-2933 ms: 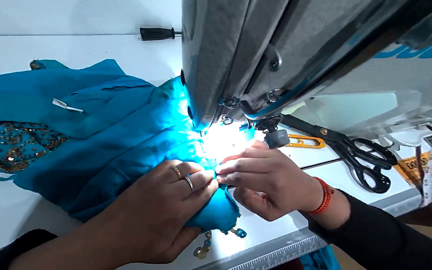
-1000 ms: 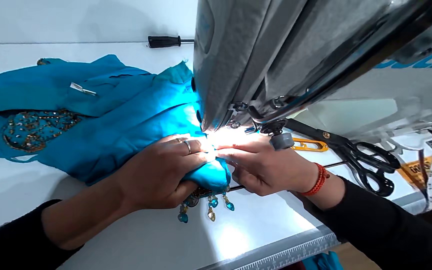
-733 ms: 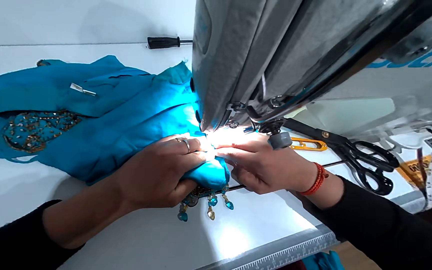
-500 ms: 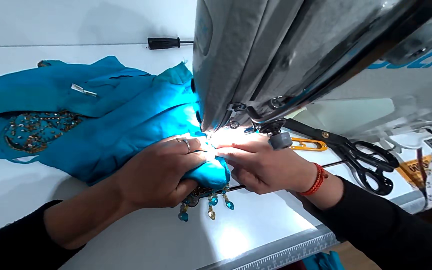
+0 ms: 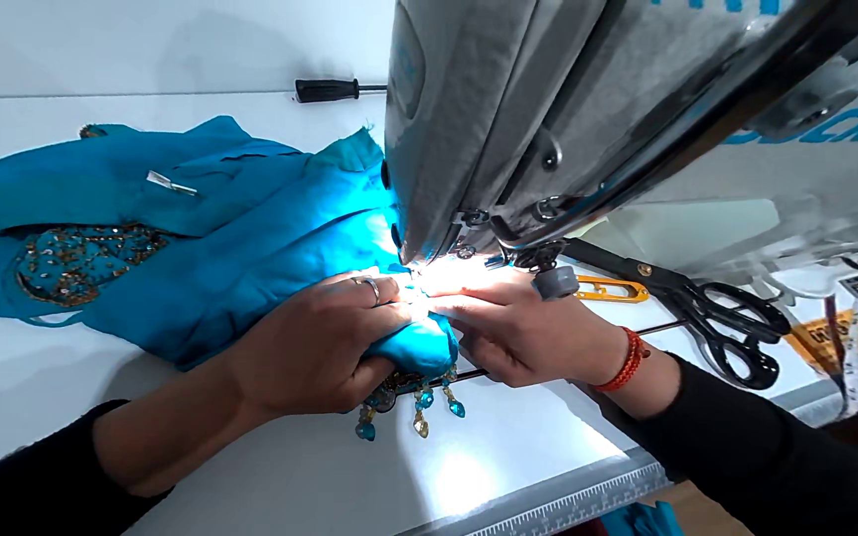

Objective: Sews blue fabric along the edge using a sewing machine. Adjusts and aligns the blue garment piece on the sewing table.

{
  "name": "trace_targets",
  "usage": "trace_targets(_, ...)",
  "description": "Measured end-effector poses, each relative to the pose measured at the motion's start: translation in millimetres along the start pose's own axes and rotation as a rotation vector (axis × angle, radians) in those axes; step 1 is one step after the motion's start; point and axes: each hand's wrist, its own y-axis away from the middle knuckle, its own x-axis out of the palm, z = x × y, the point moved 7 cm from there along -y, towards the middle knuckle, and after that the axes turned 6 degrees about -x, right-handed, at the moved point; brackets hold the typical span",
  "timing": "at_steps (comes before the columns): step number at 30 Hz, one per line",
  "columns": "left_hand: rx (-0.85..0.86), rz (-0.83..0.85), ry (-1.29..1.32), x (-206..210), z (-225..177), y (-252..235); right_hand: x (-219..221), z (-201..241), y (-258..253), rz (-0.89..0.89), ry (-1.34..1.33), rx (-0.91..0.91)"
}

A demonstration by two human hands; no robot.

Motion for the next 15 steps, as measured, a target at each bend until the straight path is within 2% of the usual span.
trace_targets(15,-0.031,0.003,-0.019,1.9,1.2,1.1,-0.1,0.4,-1.5,0.015,0.044,0.034)
